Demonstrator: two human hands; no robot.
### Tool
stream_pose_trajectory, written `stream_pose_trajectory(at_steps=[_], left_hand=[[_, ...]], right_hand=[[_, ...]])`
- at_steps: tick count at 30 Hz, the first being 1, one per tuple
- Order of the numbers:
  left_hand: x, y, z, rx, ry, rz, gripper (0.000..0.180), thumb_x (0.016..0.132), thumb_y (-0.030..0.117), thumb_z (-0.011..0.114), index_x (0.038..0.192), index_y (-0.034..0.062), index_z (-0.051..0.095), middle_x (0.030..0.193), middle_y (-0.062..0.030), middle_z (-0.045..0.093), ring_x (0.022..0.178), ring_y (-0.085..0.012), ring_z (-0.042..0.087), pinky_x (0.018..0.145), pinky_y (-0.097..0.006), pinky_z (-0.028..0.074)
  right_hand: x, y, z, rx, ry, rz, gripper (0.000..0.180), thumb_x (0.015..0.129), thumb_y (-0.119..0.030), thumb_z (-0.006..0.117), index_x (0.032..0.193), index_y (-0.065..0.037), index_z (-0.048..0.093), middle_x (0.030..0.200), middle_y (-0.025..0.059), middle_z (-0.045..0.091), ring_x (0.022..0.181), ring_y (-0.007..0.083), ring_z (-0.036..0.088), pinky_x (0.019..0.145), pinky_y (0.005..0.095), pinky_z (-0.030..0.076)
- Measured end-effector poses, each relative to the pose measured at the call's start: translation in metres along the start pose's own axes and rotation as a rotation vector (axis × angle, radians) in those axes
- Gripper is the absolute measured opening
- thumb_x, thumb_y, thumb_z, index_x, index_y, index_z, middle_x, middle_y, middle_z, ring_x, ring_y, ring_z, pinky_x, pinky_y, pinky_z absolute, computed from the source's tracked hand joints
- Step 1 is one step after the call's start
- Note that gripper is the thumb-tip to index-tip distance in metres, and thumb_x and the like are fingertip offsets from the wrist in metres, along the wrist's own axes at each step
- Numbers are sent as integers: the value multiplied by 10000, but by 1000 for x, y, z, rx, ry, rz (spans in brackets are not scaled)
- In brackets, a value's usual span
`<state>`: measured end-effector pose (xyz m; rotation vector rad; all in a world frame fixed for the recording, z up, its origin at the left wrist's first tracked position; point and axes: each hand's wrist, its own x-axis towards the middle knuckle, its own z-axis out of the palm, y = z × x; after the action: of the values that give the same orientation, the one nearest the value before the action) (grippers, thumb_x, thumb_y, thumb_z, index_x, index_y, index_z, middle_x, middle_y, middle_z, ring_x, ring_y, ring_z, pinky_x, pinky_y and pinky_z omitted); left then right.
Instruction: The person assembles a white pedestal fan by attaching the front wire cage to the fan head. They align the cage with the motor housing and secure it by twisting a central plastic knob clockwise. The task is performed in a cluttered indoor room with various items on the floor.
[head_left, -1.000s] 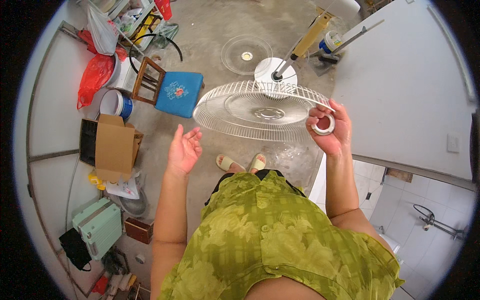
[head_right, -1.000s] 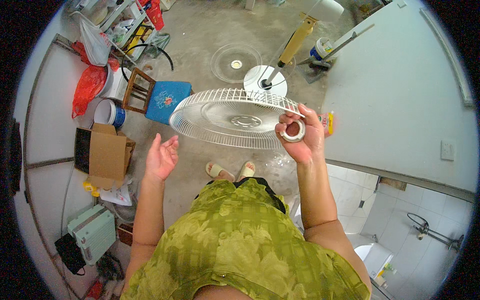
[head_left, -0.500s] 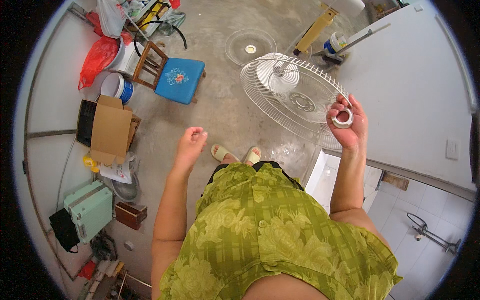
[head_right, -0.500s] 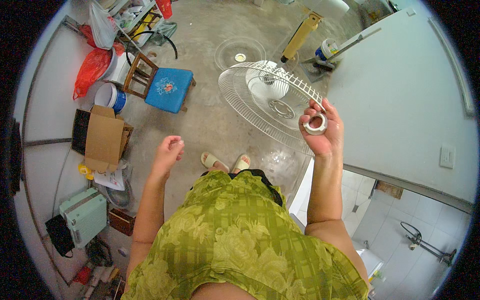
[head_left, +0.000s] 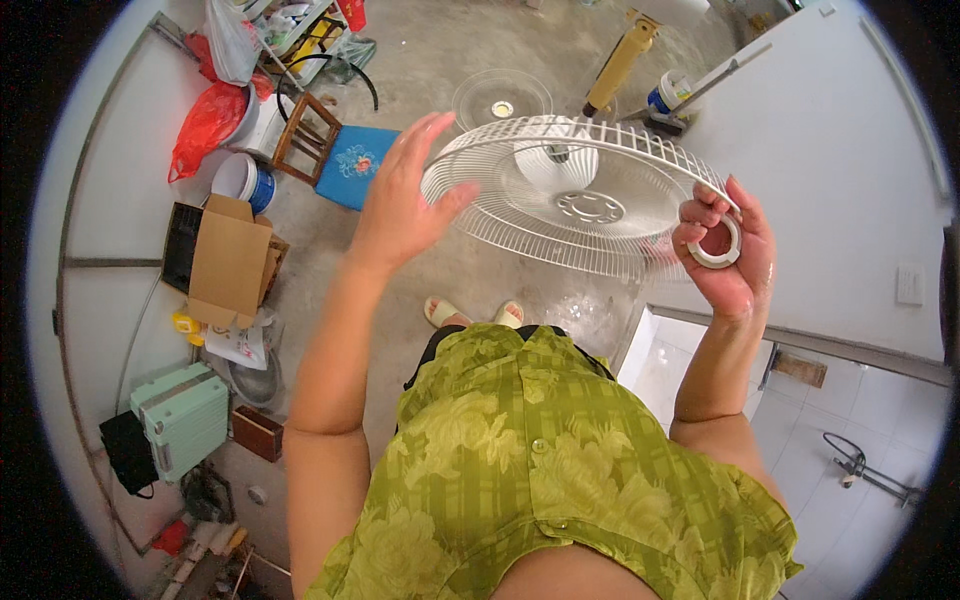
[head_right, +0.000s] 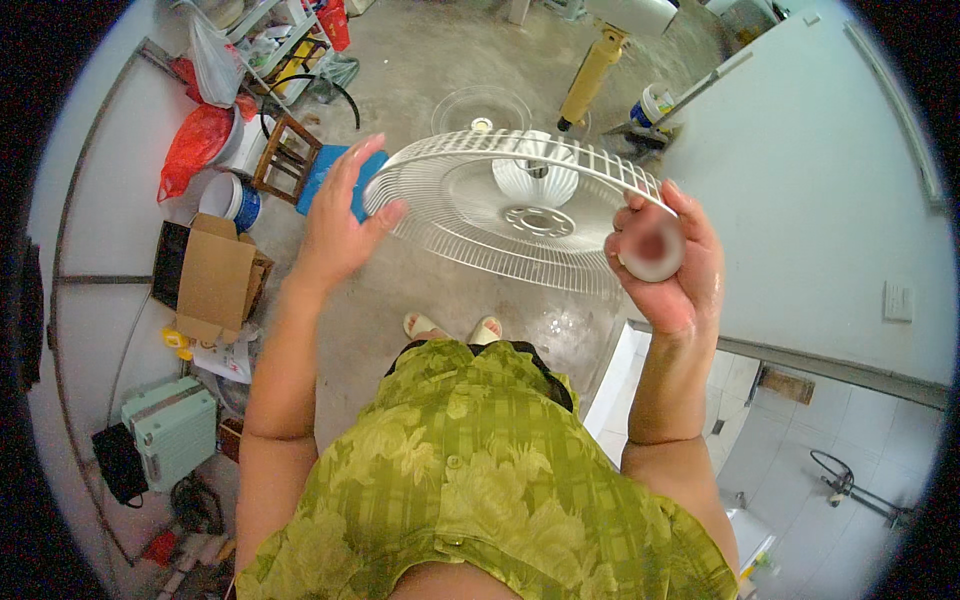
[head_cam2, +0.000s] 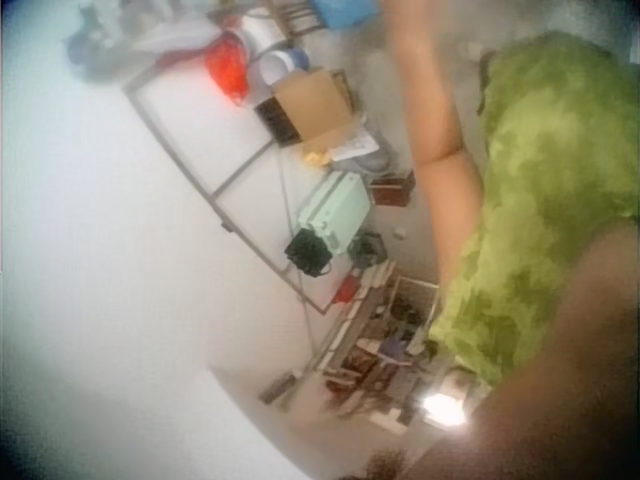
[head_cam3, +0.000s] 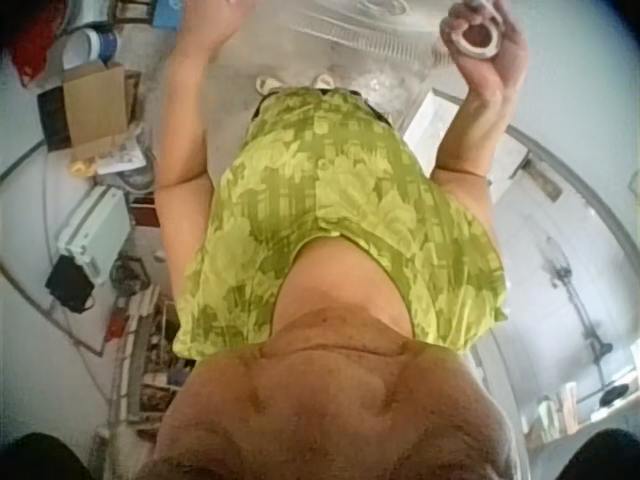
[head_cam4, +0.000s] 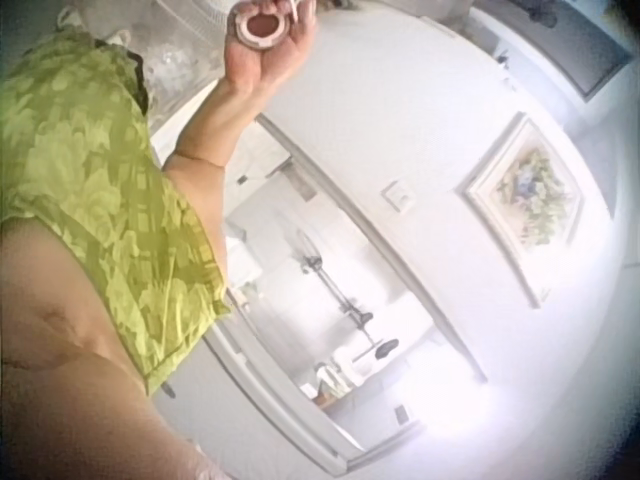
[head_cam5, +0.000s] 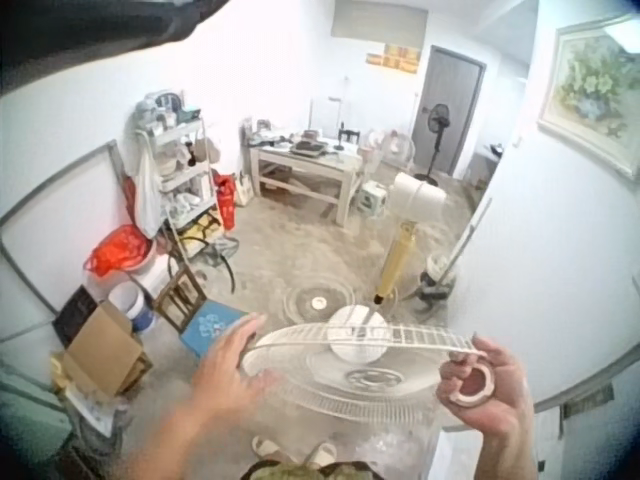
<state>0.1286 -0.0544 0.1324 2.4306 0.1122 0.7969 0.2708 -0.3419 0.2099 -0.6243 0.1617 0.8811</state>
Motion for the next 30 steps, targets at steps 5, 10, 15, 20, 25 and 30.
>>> stream_pose_trajectory(at_steps=[5,10,15,20,25,30], left_hand=[[21,14,14,-302,31,-40,224,831,108,602,1046,49,626,838,-123,666,678,-188,640,576,-264,467],[7,-5,8,-297,127,-247,237,830,151,632,1017,5,628,834,-101,674,726,-126,627,647,-230,464],[-8,-18,-27,-264,175,-416,288,869,209,606,1007,-43,620,845,-76,675,774,-103,617,719,-232,472],[-18,-18,-30,-228,161,-483,305,886,228,587,999,-53,622,865,-82,677,794,-113,622,748,-242,477],[-34,13,-44,-229,155,-517,364,888,283,576,992,-64,620,878,-96,669,817,-146,617,763,-276,469],[-50,44,-70,-26,339,-292,178,807,31,586,966,-39,627,898,-117,665,823,-185,637,777,-279,485]], right_hand=[[-3,-3,6,-76,-81,-53,252,882,-264,545,928,-17,557,803,84,587,671,139,481,565,284,421],[-20,-17,-18,-655,-385,-244,439,875,-356,555,1066,39,551,858,105,606,691,111,537,563,236,437],[-19,-34,-85,-1007,211,-558,380,824,-235,622,1100,16,555,869,92,620,579,109,542,494,239,443],[45,5,-226,-1049,430,-174,640,753,-245,700,1302,-113,399,1000,52,577,610,123,523,499,255,423],[81,53,-232,-1010,293,51,666,773,-278,695,1338,-115,380,992,53,597,634,115,508,533,253,417],[68,24,-210,-1513,67,-193,342,916,-262,490,1197,-73,533,1041,42,615,770,154,579,645,291,470]])
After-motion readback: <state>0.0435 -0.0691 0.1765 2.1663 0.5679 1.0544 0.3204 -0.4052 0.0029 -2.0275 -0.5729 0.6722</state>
